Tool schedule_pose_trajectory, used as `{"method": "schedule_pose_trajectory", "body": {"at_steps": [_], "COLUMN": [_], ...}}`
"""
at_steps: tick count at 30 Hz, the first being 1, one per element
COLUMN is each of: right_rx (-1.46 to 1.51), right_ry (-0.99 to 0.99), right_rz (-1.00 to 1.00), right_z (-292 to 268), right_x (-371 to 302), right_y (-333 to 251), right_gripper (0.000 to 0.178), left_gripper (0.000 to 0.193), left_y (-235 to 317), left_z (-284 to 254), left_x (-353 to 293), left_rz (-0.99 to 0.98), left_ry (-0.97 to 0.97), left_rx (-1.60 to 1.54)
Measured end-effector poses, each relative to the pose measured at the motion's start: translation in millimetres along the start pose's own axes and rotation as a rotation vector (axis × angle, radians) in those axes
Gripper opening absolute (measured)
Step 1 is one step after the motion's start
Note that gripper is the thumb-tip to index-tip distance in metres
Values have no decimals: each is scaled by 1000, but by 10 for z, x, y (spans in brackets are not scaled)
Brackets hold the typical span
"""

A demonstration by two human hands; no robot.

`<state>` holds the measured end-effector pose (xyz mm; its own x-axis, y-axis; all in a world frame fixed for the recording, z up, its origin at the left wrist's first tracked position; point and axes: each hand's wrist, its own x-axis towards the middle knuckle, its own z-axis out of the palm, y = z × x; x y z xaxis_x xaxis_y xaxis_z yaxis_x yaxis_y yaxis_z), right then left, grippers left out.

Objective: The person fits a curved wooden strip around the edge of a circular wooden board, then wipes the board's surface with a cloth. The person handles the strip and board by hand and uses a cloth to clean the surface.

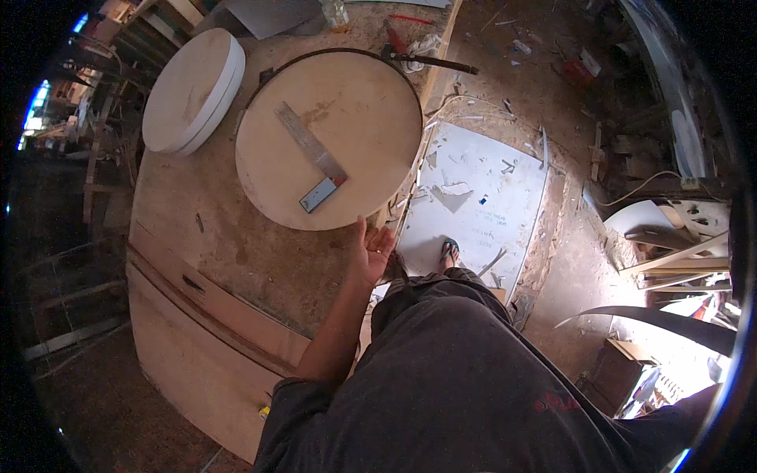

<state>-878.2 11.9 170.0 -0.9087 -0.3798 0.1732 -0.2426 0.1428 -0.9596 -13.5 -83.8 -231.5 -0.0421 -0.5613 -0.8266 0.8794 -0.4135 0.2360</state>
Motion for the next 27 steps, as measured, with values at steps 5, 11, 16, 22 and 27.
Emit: {"method": "schedule_pose_trajectory", "body": {"at_steps": [5, 11, 16, 22, 27], "right_rx": [-10, 0, -6, -34, -54], "right_ry": [9, 23, 11, -2, -5], "right_rz": [4, 20, 36, 40, 30], "right_z": [68, 87, 109, 29, -149], "right_x": [-152, -159, 96, 523, 828], "right_y": [56, 179, 323, 486, 512], "right_gripper": [84, 82, 81, 79, 78], "left_gripper": [88, 68, 59, 57, 55], "left_y": [40, 133, 100, 71, -114], "left_z": [343, 409, 384, 492, 716], "left_x": [144, 447, 538, 502, 492], "left_rz": [50, 151, 270, 355, 372], "left_ry": [-9, -86, -77, -46, -13], "left_rx": [-137, -238, -306, -278, -265]}}
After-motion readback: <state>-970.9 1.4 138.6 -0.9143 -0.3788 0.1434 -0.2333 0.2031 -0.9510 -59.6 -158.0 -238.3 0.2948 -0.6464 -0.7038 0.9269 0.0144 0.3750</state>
